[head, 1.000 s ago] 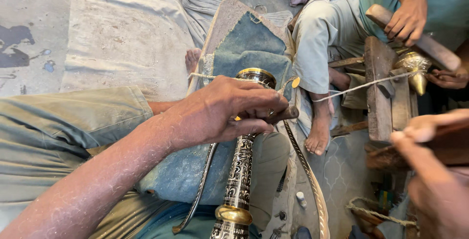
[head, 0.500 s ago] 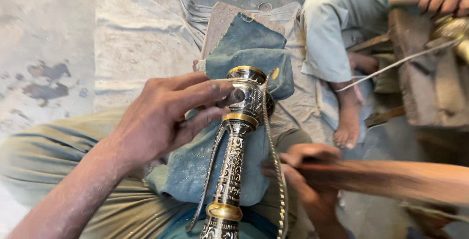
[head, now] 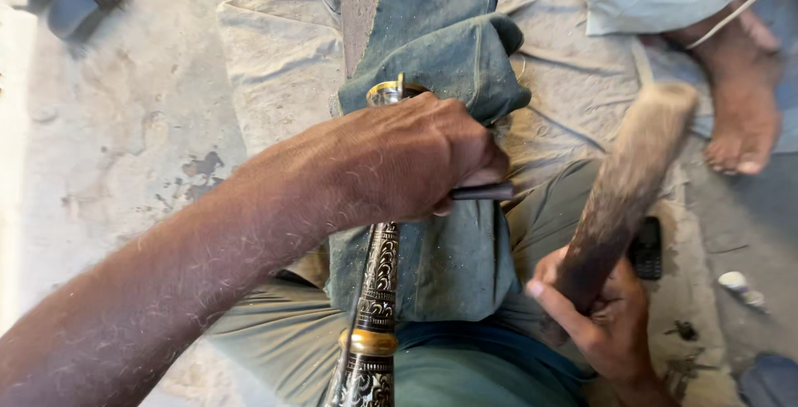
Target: The person holds a decorative metal hookah pipe in their left hand and uses a hammer in their right hand to repeatedly strike the metal surface. They rotate the pipe to work on different sections of the body and handle.
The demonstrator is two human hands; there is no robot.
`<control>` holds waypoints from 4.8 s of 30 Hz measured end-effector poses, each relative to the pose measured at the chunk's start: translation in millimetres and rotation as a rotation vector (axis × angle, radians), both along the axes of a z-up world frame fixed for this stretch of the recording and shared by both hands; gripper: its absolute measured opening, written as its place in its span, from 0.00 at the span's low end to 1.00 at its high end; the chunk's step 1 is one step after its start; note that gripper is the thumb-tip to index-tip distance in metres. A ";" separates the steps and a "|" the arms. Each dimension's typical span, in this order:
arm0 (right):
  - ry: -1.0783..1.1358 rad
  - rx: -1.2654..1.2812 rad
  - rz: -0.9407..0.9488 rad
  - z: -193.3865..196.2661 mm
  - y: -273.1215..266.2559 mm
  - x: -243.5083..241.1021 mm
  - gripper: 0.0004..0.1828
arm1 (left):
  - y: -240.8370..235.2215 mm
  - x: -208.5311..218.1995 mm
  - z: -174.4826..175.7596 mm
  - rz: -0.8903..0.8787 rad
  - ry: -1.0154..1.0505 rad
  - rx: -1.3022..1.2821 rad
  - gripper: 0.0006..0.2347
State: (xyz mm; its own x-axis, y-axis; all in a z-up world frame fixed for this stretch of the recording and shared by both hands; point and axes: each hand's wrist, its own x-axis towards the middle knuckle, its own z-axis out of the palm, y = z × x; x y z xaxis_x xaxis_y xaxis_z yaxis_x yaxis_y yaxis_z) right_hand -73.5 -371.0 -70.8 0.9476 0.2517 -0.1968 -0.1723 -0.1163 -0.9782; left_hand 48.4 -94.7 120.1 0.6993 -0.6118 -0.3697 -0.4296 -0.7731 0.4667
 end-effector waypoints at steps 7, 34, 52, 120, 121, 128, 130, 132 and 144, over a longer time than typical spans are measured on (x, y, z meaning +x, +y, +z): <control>0.040 0.036 -0.101 -12.1 4.0 -7.3 0.14 | -2.2 5.0 -2.5 -0.090 -0.020 0.099 0.09; -0.059 -0.618 0.170 20.8 -13.9 -6.5 0.25 | -0.1 4.6 7.3 -0.115 0.022 0.110 0.13; -0.084 -0.596 0.113 18.8 -9.7 -8.6 0.27 | 5.2 2.9 -0.7 -0.133 -0.005 0.080 0.14; -0.425 -0.499 0.095 1.9 -18.2 -14.4 0.18 | 15.0 2.3 -17.6 -0.132 -0.091 -0.005 0.15; -0.117 -0.422 0.135 1.7 -15.1 -15.0 0.20 | 14.2 0.8 -11.6 -0.110 -0.059 0.056 0.16; 0.333 0.030 -0.286 -54.3 -20.4 -2.6 0.19 | 70.6 -27.8 32.3 0.072 -0.372 -0.543 0.07; 0.443 -0.057 -0.276 -73.0 -26.4 6.5 0.20 | 93.6 -40.8 26.7 0.197 -0.419 -0.350 0.06; 0.456 -0.064 -0.285 -89.1 -30.7 8.0 0.20 | 104.8 -50.4 6.1 0.251 -0.419 0.003 0.05; 0.360 -0.080 -0.134 -58.6 -23.0 17.0 0.26 | 91.7 -81.3 -40.9 0.477 -0.283 -0.237 0.16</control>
